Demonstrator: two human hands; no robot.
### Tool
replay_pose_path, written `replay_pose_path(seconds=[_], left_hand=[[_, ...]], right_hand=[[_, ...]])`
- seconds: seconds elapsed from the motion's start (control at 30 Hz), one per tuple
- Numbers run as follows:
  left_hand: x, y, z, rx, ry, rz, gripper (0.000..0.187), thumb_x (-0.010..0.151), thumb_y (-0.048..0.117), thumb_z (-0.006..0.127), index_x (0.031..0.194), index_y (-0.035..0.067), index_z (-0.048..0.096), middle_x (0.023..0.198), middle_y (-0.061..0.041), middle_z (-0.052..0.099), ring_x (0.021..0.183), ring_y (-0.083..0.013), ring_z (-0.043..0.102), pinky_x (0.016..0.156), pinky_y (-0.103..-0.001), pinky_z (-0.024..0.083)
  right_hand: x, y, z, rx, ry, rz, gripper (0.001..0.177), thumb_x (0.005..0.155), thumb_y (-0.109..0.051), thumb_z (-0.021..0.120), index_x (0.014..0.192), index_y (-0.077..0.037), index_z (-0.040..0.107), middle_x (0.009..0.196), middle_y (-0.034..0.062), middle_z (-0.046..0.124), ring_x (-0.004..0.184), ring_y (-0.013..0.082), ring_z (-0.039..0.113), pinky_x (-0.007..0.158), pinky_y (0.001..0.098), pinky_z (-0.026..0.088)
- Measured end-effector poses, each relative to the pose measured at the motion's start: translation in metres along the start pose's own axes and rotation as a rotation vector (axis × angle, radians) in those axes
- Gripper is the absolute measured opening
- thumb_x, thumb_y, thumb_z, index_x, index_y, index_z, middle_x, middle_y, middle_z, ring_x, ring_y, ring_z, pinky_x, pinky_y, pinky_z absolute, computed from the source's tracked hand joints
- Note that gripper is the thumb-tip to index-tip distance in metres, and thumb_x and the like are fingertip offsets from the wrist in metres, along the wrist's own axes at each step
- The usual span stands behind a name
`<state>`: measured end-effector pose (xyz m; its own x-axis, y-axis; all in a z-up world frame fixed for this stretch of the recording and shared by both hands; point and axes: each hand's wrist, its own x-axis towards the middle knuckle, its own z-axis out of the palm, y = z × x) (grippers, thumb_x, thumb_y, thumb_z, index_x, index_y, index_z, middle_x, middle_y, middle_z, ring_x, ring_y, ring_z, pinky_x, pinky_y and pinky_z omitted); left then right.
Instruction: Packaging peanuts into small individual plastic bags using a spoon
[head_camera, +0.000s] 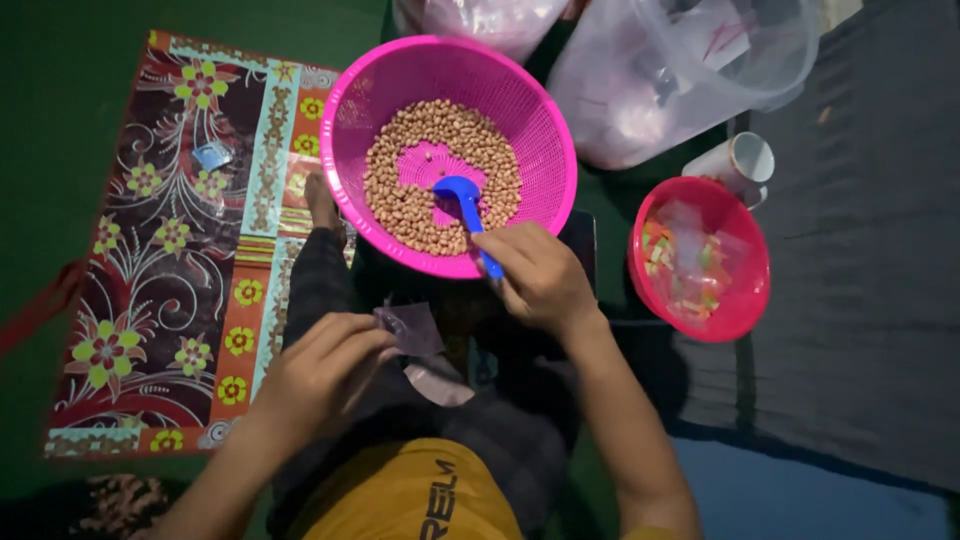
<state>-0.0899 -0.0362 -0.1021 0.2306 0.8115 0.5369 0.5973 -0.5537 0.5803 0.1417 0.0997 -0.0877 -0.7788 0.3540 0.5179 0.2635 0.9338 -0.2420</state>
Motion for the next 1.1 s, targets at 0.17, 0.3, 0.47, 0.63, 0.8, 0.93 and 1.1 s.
replay_pose_path(seconds=[0.17, 0.3, 0.47, 0.63, 0.8, 0.93, 1.1], left_hand=[[0.005, -0.005, -0.011, -0.006, 0.025, -0.015, 0.014, 0.083, 0.008, 0.063, 0.095, 0.001, 0.06, 0.092, -0.012, 0.06, 0.082, -0.0248, 0.059, 0.074, -0.033, 0.049], [0.018, -0.014, -0.014, 0.042, 0.203, 0.03, 0.011, 0.08, 0.005, 0.065, 0.091, 0.004, 0.065, 0.088, -0.014, 0.062, 0.079, -0.0314, 0.064, 0.068, -0.037, 0.052], [0.047, -0.028, -0.027, 0.088, 0.169, 0.084, 0.01, 0.081, 0.004, 0.067, 0.091, 0.003, 0.064, 0.092, -0.014, 0.062, 0.084, -0.0347, 0.063, 0.072, -0.04, 0.051], [0.076, -0.042, -0.022, 0.101, 0.192, 0.129, 0.01, 0.083, 0.005, 0.067, 0.093, 0.005, 0.065, 0.094, -0.012, 0.062, 0.087, -0.0323, 0.062, 0.075, -0.038, 0.05], [0.103, -0.083, 0.005, 0.233, 0.136, 0.214, 0.002, 0.086, 0.004, 0.064, 0.088, 0.005, 0.063, 0.091, -0.013, 0.06, 0.084, -0.032, 0.062, 0.072, -0.037, 0.05], [0.109, -0.1, 0.029, 0.236, -0.023, 0.137, 0.006, 0.08, 0.005, 0.063, 0.086, 0.004, 0.062, 0.09, -0.013, 0.06, 0.085, -0.0321, 0.061, 0.074, -0.039, 0.05], [0.11, -0.114, 0.05, 0.268, -0.1, 0.101, 0.003, 0.082, 0.01, 0.062, 0.084, 0.008, 0.061, 0.087, -0.009, 0.057, 0.085, -0.0277, 0.059, 0.075, -0.034, 0.049]], right_hand=[[0.004, -0.011, 0.011, 0.026, 0.342, 0.307, 0.019, 0.091, -0.009, 0.049, 0.097, 0.003, 0.063, 0.09, 0.0133, 0.066, 0.079, 0.0275, 0.063, 0.075, 0.0345, 0.048], [-0.009, 0.007, 0.028, 0.061, 0.522, 0.422, 0.016, 0.084, -0.017, 0.059, 0.092, -0.009, 0.071, 0.083, 0.0048, 0.071, 0.07, 0.0222, 0.068, 0.062, 0.0296, 0.053], [-0.001, 0.0, 0.025, 0.22, 0.806, 0.693, 0.017, 0.087, -0.005, 0.051, 0.086, 0.002, 0.066, 0.057, 0.0125, 0.064, 0.049, 0.0127, 0.06, 0.045, 0.0234, 0.049], [-0.01, 0.004, 0.011, 0.266, 0.963, 0.741, 0.017, 0.089, -0.007, 0.049, 0.09, 0.003, 0.063, 0.057, 0.012, 0.061, 0.049, 0.0094, 0.057, 0.046, 0.0176, 0.047], [0.0, -0.011, -0.02, 0.202, 1.042, 0.671, 0.02, 0.089, -0.009, 0.049, 0.091, 0.005, 0.062, 0.057, 0.0155, 0.062, 0.045, 0.0102, 0.056, 0.04, 0.0147, 0.043], [0.009, -0.026, -0.023, 0.195, 1.002, 0.596, 0.024, 0.089, -0.013, 0.051, 0.093, 0.008, 0.062, 0.062, 0.0184, 0.064, 0.049, 0.0149, 0.061, 0.042, 0.0187, 0.048], [0.01, -0.029, -0.012, 0.17, 0.885, 0.47, 0.016, 0.082, -0.007, 0.061, 0.091, 0.004, 0.068, 0.072, 0.0208, 0.067, 0.06, 0.0259, 0.068, 0.051, 0.031, 0.056]])
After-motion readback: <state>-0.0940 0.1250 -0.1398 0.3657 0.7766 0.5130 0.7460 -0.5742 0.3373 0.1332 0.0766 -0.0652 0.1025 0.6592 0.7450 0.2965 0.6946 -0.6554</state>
